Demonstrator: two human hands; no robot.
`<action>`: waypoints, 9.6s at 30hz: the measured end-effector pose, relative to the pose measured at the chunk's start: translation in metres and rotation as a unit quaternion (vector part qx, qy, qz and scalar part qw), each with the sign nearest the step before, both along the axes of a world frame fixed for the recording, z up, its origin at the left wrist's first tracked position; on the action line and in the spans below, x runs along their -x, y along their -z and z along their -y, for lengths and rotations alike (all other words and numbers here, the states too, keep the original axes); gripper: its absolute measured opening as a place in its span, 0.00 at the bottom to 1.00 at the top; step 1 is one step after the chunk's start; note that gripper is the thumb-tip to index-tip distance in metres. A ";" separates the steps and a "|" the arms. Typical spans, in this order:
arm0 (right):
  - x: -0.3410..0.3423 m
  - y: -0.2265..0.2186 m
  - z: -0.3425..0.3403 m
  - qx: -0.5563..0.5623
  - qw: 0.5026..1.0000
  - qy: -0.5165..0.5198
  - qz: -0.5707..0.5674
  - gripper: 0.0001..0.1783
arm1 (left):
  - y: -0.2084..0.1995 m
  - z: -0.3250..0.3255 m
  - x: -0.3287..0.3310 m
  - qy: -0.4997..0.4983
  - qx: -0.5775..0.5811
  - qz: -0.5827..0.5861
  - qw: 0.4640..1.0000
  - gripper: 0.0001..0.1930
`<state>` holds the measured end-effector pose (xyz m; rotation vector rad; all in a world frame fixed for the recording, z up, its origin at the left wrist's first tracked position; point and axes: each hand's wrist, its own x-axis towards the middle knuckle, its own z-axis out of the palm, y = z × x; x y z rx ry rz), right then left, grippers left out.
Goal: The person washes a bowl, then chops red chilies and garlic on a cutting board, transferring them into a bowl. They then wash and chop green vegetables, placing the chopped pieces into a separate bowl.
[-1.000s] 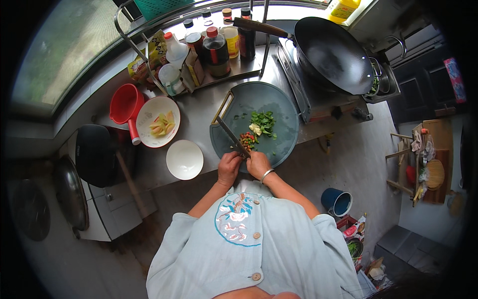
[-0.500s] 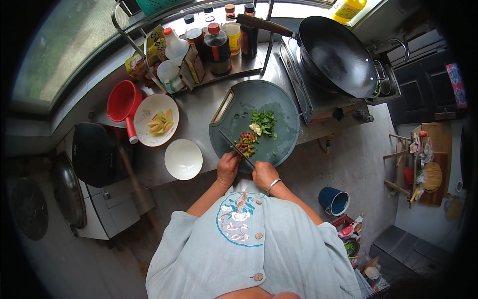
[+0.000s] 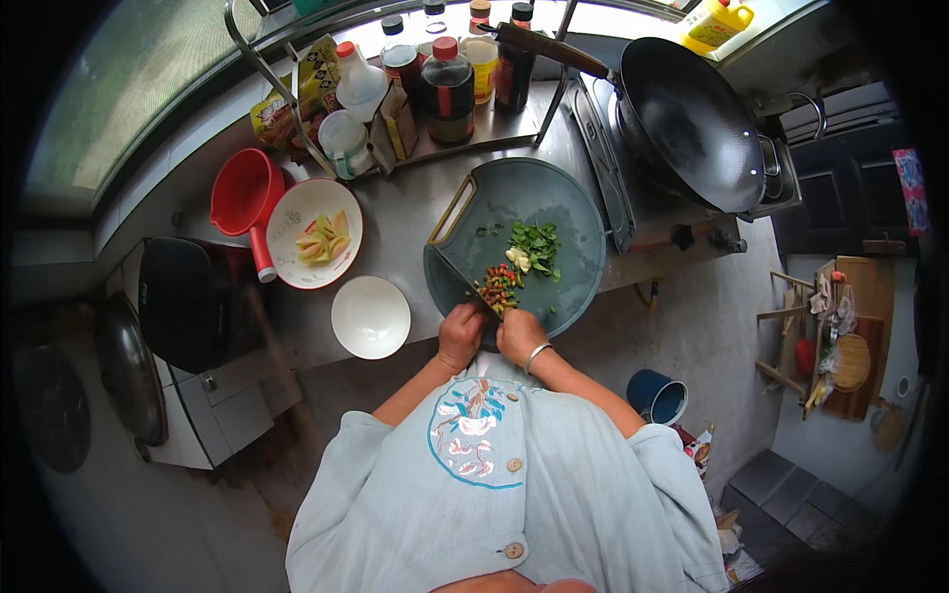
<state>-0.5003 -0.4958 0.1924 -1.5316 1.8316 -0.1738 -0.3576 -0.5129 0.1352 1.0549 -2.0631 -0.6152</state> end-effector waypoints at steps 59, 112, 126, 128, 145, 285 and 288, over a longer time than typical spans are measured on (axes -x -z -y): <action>0.007 -0.011 -0.027 0.003 1.000 -0.024 -0.020 0.06 | 0.003 -0.005 -0.004 -0.005 -0.001 -0.015 1.000 0.10; 0.046 -0.021 -0.063 0.200 0.922 0.174 0.284 0.05 | -0.027 0.014 -0.018 -0.018 -0.583 -0.494 0.645 0.21; 0.060 -0.013 -0.048 -0.099 0.740 0.315 0.586 0.07 | -0.025 0.035 0.009 0.170 -0.689 -0.556 0.432 0.33; 0.062 -0.006 -0.055 -0.091 0.733 0.338 0.583 0.07 | -0.025 0.035 0.010 0.144 -0.682 -0.534 0.478 0.30; 0.075 0.001 -0.104 0.008 0.775 0.439 0.454 0.08 | -0.052 0.060 0.050 0.008 -0.503 -0.301 0.810 0.12; 0.074 -0.026 -0.053 0.139 0.985 0.103 -0.014 0.08 | -0.011 0.015 0.024 -0.021 0.004 0.034 0.999 0.34; 0.063 -0.030 -0.047 0.149 0.984 0.098 -0.020 0.07 | -0.019 0.015 0.019 -0.023 -0.001 0.034 0.999 0.33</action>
